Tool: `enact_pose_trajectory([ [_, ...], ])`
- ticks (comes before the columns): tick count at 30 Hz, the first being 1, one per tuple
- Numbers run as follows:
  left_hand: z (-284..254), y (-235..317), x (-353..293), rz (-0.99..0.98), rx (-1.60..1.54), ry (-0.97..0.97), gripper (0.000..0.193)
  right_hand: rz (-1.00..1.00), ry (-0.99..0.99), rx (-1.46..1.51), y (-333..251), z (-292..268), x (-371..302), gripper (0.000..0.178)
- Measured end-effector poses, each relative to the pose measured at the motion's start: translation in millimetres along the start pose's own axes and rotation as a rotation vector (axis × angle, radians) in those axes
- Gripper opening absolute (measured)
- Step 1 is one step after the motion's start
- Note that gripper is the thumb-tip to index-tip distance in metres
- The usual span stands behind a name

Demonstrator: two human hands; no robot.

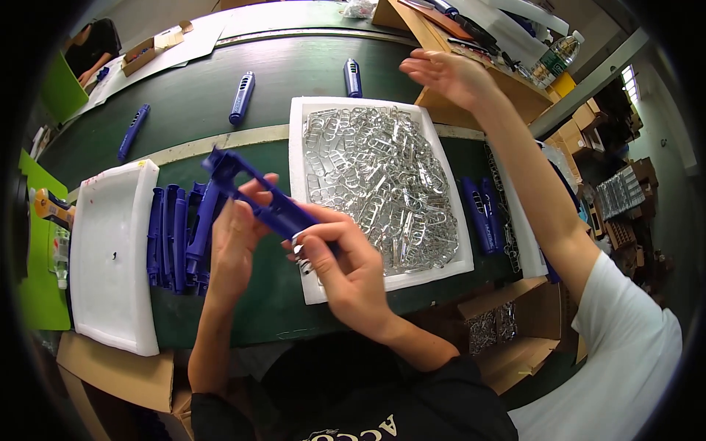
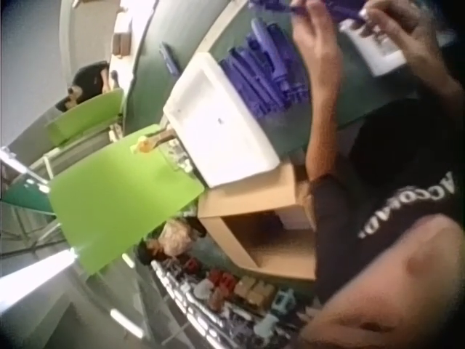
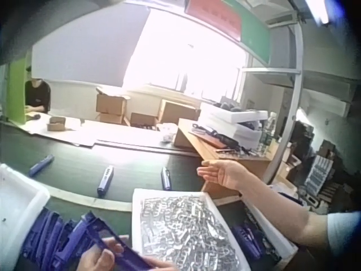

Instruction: The person inserts small metal clips into blue plastic housings by hand, taking the clips from a white foam tray and the housings from a cardboard box.

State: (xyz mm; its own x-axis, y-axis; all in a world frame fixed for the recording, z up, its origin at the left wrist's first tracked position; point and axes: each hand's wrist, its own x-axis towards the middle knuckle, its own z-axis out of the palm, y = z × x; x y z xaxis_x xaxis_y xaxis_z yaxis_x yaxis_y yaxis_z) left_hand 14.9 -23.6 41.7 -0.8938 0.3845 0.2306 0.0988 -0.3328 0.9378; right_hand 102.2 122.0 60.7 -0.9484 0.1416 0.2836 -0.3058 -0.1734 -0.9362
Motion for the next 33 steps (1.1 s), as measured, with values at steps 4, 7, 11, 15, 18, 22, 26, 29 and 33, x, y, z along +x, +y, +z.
enact_pose_trajectory([
  [4, 14.0, 3.9, 1.6, -0.069, -0.065, -0.041, 0.046, -0.119, -0.123, -0.528, 6.6, -4.8, -2.6, 0.012],
  [7, 14.0, 3.7, 2.8, -0.142, -0.255, 0.090, 0.040, -0.112, 0.177, -0.528, -3.4, -6.7, 3.0, 0.012],
  [11, 2.6, -5.3, 2.0, -0.225, -0.163, 0.016, 0.032, -0.025, 0.248, -0.219, -11.3, -18.8, 13.9, 0.015],
  [15, 10.5, -1.1, 0.1, -0.319, -0.043, -0.050, 0.040, -0.003, 0.181, -0.270, -15.1, -27.8, 19.8, 0.017],
  [18, 13.9, 0.5, -0.1, -0.339, -0.055, -0.123, 0.043, -0.024, 0.180, -0.282, -20.9, -31.8, 22.4, 0.016],
  [22, 17.0, 4.8, -3.7, -0.380, -0.091, -0.191, 0.042, -0.161, 0.157, -0.548, -19.2, -37.9, 35.8, 0.012],
  [26, 15.7, 6.2, -5.5, -0.347, -0.096, -0.180, 0.043, -0.282, 0.094, -0.799, -28.1, -31.4, 45.9, 0.011],
  [29, 16.0, 5.3, -5.2, -0.336, -0.052, -0.204, 0.041, -0.319, 0.035, -0.905, -30.0, -31.1, 51.5, 0.013],
  [33, 18.2, 3.7, -4.7, -0.318, -0.011, -0.214, 0.027, -0.370, 0.014, -1.051, -35.5, -27.5, 55.3, 0.013],
])
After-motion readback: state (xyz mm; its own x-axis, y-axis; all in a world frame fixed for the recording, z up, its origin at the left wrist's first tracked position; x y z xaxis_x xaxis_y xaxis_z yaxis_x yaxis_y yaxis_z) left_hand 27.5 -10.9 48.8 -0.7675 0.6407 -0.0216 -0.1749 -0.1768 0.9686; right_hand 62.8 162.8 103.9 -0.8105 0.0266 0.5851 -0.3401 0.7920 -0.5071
